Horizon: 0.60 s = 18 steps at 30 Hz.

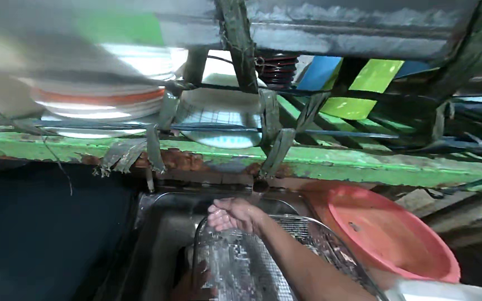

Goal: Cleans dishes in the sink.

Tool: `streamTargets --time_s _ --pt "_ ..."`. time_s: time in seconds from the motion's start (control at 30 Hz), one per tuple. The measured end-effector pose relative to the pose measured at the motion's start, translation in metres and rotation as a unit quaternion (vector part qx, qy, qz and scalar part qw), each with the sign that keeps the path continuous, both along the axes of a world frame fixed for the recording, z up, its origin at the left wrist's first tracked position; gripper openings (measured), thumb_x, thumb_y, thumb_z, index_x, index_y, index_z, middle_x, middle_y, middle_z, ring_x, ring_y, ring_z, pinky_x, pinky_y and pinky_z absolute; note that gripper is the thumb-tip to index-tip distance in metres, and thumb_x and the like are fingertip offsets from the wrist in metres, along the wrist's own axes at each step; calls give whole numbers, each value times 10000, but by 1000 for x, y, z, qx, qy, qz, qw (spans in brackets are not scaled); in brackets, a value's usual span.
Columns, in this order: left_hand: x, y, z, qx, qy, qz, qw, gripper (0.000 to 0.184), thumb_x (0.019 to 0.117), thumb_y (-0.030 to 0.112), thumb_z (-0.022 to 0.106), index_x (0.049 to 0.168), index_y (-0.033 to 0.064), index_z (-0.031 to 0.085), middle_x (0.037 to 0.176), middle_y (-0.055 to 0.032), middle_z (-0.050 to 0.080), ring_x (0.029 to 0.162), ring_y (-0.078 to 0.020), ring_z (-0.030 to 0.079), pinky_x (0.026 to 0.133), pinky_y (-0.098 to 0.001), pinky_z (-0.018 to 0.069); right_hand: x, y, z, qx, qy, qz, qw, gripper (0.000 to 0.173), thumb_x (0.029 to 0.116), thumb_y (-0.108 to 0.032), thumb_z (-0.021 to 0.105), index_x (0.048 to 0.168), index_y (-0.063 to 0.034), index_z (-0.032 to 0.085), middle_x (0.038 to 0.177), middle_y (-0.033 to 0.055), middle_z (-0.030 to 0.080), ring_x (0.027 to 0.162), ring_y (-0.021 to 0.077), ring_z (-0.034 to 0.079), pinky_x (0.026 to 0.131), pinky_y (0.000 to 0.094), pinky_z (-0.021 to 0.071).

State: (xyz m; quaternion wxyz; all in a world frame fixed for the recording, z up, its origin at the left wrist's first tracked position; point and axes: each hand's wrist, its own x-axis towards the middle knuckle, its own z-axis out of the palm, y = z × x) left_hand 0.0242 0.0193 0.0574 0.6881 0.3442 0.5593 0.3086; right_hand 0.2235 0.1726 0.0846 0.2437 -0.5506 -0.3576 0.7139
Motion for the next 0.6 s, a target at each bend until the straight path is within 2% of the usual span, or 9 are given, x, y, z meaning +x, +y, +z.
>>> streamTargets --time_s 0.1,0.2,0.27,0.37,0.43,0.5,0.53,0.57,0.6 --pt "-2 6 -1 -17 -6 17 1000 518 1002 -13 523 1505 11 401 1378 -180 576 916 -191 678 705 -344 569 21 6 5 -8 1 14 1000 410 1134 -335 331 1284 -36 568 1054 72 722 942 179 725 843 349 592" --pt "-9 11 -2 -19 -9 30 999 512 1019 -5 482 1520 13 374 1370 -181 577 930 -195 682 726 -347 573 36 6 6 -18 -21 -18 999 412 1135 -319 333 1321 -16 541 1086 95 694 952 185 702 848 351 573" --pt "-8 16 -7 -14 -13 33 999 513 1017 -7 479 1520 21 383 1379 -178 586 954 -210 697 749 -358 586 29 3 8 -16 -30 -38 999 382 1132 -296 351 1299 -12 545 1039 93 689 897 180 706 809 340 585" --pt "1 23 -6 -12 -10 31 999 485 1022 -4 491 1499 12 408 1366 -176 589 949 -213 692 743 -364 582 19 2 13 -7 -30 18 999 357 1135 -259 344 1311 -12 532 1017 76 699 878 165 717 811 329 594" --pt "8 27 -6 -9 5 27 1000 428 1045 47 502 1470 16 459 1331 -153 624 918 -193 704 727 -349 591 13 2 12 1 -31 17 999 353 1137 -256 340 1305 -12 532 1017 73 698 877 156 716 804 318 593" --pt "18 33 -2 -2 13 30 999 408 1050 49 497 1457 22 482 1338 -152 629 911 -196 700 714 -349 579 8 2 9 19 -6 -42 999 363 1136 -257 344 1302 -4 544 1032 75 691 887 150 705 811 306 581" --pt "21 37 0 4 15 25 1000 414 1049 48 497 1462 31 481 1365 -148 615 940 -201 699 726 -350 577 7 1 8 37 25 -106 993 349 1130 -232 365 1282 16 558 1033 97 694 885 168 705 806 315 581" --pt "23 42 -1 13 15 23 1000 420 1050 56 499 1470 44 484 1382 -139 610 971 -209 702 744 -355 583 8 0 8 58 63 -174 981 330 1124 -211 377 1253 30 561 1032 128 696 877 199 709 801 342 592" --pt "25 49 -4 24 11 23 999 416 1057 76 494 1472 49 481 1381 -135 613 1008 -221 705 768 -368 597 12 -1 9 76 102 -215 968 324 1123 -206 373 1278 24 540 1067 154 687 906 238 707 819 383 594"
